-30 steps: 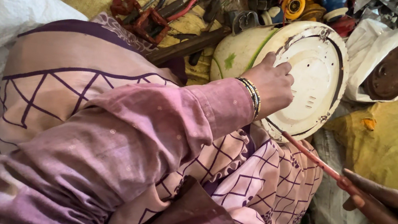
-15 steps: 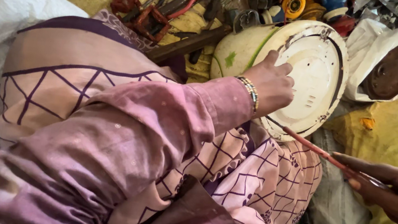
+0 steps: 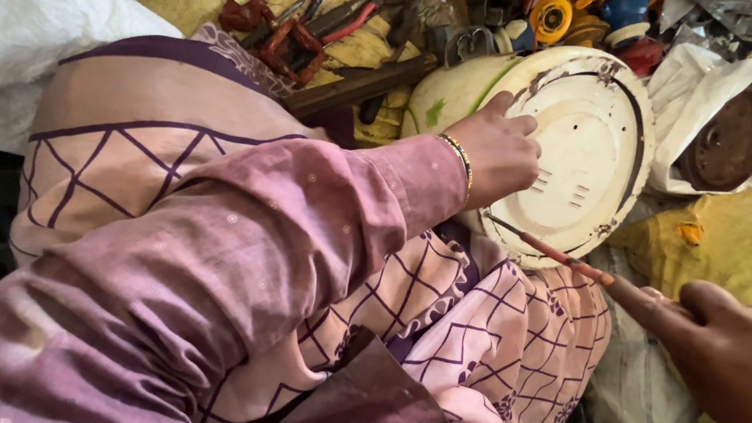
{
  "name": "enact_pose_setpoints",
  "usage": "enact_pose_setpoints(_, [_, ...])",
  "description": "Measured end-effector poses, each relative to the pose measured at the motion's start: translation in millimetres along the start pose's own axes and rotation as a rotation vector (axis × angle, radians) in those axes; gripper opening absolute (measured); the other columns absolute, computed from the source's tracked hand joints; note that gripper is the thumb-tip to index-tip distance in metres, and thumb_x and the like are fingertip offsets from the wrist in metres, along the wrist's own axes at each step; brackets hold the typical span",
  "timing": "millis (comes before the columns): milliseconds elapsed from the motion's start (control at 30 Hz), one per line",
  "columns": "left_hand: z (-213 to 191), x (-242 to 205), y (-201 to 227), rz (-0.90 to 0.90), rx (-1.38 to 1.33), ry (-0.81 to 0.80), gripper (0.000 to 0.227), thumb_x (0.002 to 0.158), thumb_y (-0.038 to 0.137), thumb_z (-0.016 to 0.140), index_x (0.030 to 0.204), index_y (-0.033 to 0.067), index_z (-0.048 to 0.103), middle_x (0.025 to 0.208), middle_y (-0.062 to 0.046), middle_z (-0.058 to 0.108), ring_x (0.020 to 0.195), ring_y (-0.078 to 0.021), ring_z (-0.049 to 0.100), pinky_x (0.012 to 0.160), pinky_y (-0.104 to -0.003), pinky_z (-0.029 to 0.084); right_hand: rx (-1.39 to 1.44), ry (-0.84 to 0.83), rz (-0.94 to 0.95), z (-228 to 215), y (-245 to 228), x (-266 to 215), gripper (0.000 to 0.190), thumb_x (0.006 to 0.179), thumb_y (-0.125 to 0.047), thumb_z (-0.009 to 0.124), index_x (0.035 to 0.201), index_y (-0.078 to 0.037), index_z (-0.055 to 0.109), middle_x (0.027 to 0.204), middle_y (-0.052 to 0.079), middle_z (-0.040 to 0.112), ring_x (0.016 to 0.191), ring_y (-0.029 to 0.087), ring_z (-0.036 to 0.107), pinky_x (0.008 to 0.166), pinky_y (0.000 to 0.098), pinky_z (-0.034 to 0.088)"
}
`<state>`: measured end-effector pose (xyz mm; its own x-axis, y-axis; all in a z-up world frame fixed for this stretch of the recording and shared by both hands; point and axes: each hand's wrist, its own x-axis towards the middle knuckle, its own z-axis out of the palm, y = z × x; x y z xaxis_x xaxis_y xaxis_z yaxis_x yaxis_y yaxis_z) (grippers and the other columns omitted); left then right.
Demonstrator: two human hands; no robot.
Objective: The person sits on the floor in a cluttered workshop and uses a red-handled screwdriver to remove screws from the bottom of a white plastic appliance base. They manipulate the base and the tool to access and loosen the fasteners.
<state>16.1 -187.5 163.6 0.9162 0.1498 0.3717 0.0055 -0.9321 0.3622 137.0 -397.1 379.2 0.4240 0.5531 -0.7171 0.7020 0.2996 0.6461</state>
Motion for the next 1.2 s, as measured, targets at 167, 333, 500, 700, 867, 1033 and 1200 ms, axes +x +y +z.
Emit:
enact_pose_setpoints(167, [-4.8, 4.1, 1.4, -0.012, -0.066, -0.006, 0.016, 0.085, 0.013, 0.064, 0.089, 0.0189, 0.079, 0.096, -0.001, 0.074, 0.110, -0.0244, 0.062, 0.102, -0.058, 0.038, -0.260, 0.395, -0.166, -8.3, -1.8, -5.1, 0.060, 0.097, -0.025, 0.050, 0.156, -0.033, 0.040, 0.085, -0.003, 0.059, 0.062, 0.010, 0.058, 0.054, 0.0280, 0.053])
enact_pose_setpoints(333, [-11.4, 16.3, 22.4, 0.205, -0.433, -0.126, 0.022, 0.076, 0.012, 0.081, 0.098, 0.0136, 0.077, 0.090, -0.009, 0.073, 0.091, -0.0292, 0.070, 0.083, -0.042, 0.055, -0.261, 0.439, -0.133, -36.2, -8.2, -17.5, 0.074, 0.088, -0.025, 0.057, 0.160, -0.037, 0.043, 0.093, -0.006, 0.061, 0.069, 0.012, 0.062, 0.053, 0.0291, 0.053])
enact_pose_setpoints(500, [3.8, 16.0, 27.8, 0.312, -0.818, 0.018, 0.030, 0.076, -0.006, 0.070, 0.097, 0.0130, 0.080, 0.084, -0.004, 0.079, 0.077, -0.0170, 0.077, 0.069, -0.030, 0.059, -0.252, 0.260, -0.063, -68.4, -19.7, -25.3, 0.079, 0.090, -0.024, 0.059, 0.164, -0.039, 0.039, 0.107, -0.011, 0.064, 0.080, 0.008, 0.067, 0.060, 0.0259, 0.058])
enact_pose_setpoints(700, [8.3, 20.3, 14.2, 0.254, -0.964, 0.165, 0.020, 0.080, -0.001, 0.074, 0.095, 0.0105, 0.080, 0.082, -0.005, 0.080, 0.074, -0.0134, 0.079, 0.069, -0.027, 0.060, 1.039, 0.868, 0.104, -71.1, -16.2, -34.3, 0.048, 0.094, -0.011, 0.070, 0.138, 0.003, 0.057, 0.105, 0.017, 0.074, 0.085, 0.019, 0.074, 0.071, 0.0304, 0.058])
enact_pose_setpoints(867, [9.9, 23.9, 15.1, 0.252, -0.982, 0.182, 0.017, 0.082, -0.001, 0.074, 0.096, 0.0076, 0.079, 0.083, -0.006, 0.080, 0.075, -0.0132, 0.079, 0.071, -0.027, 0.061, 1.156, 0.762, 0.215, -29.9, 2.0, -20.1, 0.032, 0.099, -0.009, 0.069, 0.128, 0.006, 0.066, 0.098, 0.017, 0.077, 0.074, 0.021, 0.074, 0.064, 0.0324, 0.060])
enact_pose_setpoints(1033, [14.2, 21.3, 18.5, 0.254, -0.908, 0.177, 0.018, 0.080, 0.000, 0.076, 0.096, 0.0064, 0.079, 0.083, -0.008, 0.079, 0.077, -0.0158, 0.078, 0.071, -0.029, 0.059, 1.087, 0.769, 0.088, 3.7, 10.6, -17.4, 0.031, 0.096, -0.010, 0.068, 0.125, 0.001, 0.071, 0.098, 0.013, 0.073, 0.079, 0.018, 0.072, 0.071, 0.0301, 0.061])
enact_pose_setpoints(1200, [14.8, 22.2, 22.9, 0.264, -0.959, 0.176, 0.021, 0.080, -0.001, 0.074, 0.099, 0.0074, 0.079, 0.085, -0.008, 0.078, 0.078, -0.0161, 0.079, 0.072, -0.029, 0.060, 1.246, 0.674, 0.183, 18.1, 10.7, -14.2, 0.039, 0.098, -0.019, 0.069, 0.132, 0.000, 0.070, 0.096, 0.010, 0.080, 0.069, 0.012, 0.074, 0.057, 0.0282, 0.060])
